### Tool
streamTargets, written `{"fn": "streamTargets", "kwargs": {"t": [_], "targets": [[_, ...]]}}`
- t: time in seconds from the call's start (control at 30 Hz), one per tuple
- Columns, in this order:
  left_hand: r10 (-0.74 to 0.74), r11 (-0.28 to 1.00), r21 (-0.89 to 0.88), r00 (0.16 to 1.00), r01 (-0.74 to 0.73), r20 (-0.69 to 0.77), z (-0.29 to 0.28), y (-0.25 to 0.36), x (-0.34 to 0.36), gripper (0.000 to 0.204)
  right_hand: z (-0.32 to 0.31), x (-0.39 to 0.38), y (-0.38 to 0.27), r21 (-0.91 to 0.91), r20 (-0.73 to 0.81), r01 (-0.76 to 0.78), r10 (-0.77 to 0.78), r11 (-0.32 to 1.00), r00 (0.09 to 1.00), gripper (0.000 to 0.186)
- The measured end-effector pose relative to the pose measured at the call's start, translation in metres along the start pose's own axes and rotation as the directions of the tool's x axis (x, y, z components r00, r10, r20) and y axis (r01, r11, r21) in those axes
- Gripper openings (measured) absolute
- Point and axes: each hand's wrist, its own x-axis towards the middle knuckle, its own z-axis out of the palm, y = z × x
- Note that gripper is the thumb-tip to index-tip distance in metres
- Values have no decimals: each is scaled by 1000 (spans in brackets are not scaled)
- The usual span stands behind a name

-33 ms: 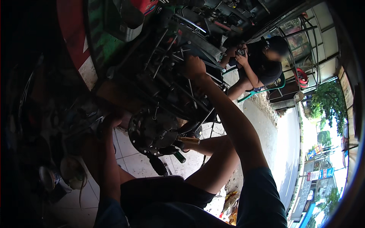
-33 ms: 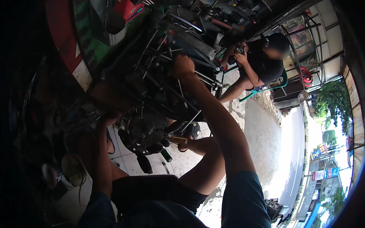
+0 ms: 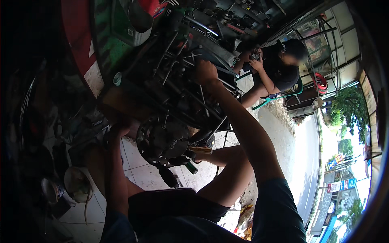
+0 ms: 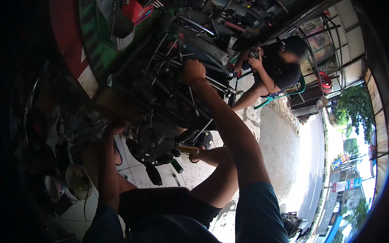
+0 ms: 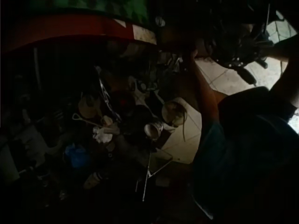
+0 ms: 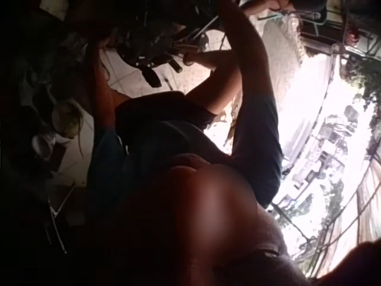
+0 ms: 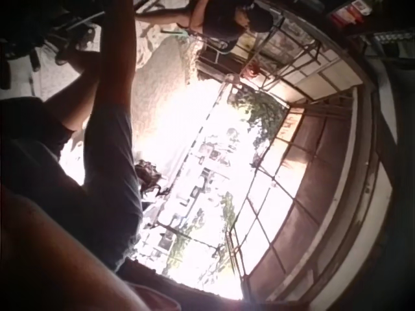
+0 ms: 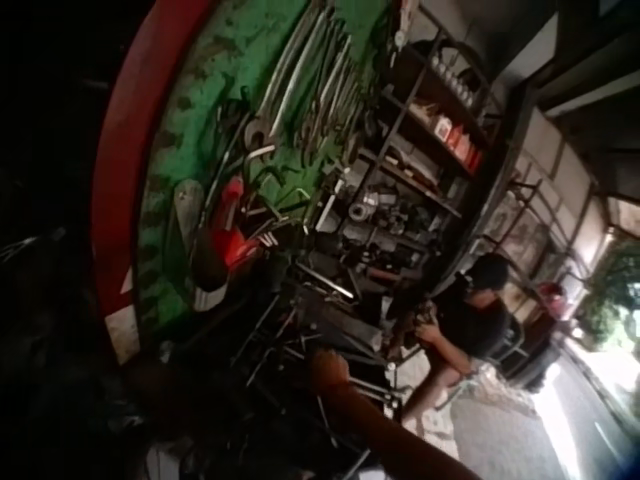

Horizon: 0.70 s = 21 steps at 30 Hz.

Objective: Repairing or disassembling components of a motorcycle engine, specifically working on the disc brake and casing.

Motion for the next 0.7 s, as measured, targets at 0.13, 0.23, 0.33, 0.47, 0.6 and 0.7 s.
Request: {"fn": "streamTargets", "kwargs": {"t": [0.13,0.23,0.33,0.47,0.6,0.7], "targets": [[41,998,59,998,-38,-48,24,10,8,51,-4,5,-3,-84,78,-54,61,995,995,37],[51,992,122,996,-42,-70,33,2,9,51,-7,3,-11,-93,56,-48,53,995,997,34],[68,960,278,994,-40,-91,19,-7,30,50,-15,4,-18,-115,43,-8,13,993,999,31],[83,881,472,991,-25,-101,25,-12,31,50,-30,-5,-18,-132,46,-14,20,991,999,31],[145,757,653,982,-34,-118,22,-7,57,50,-41,-17,22,18,-161,56,-53,998,986,37],[180,636,771,977,-26,-115,17,-17,71,50,-51,-28,33,111,-284,164,-127,980,950,58]]}}
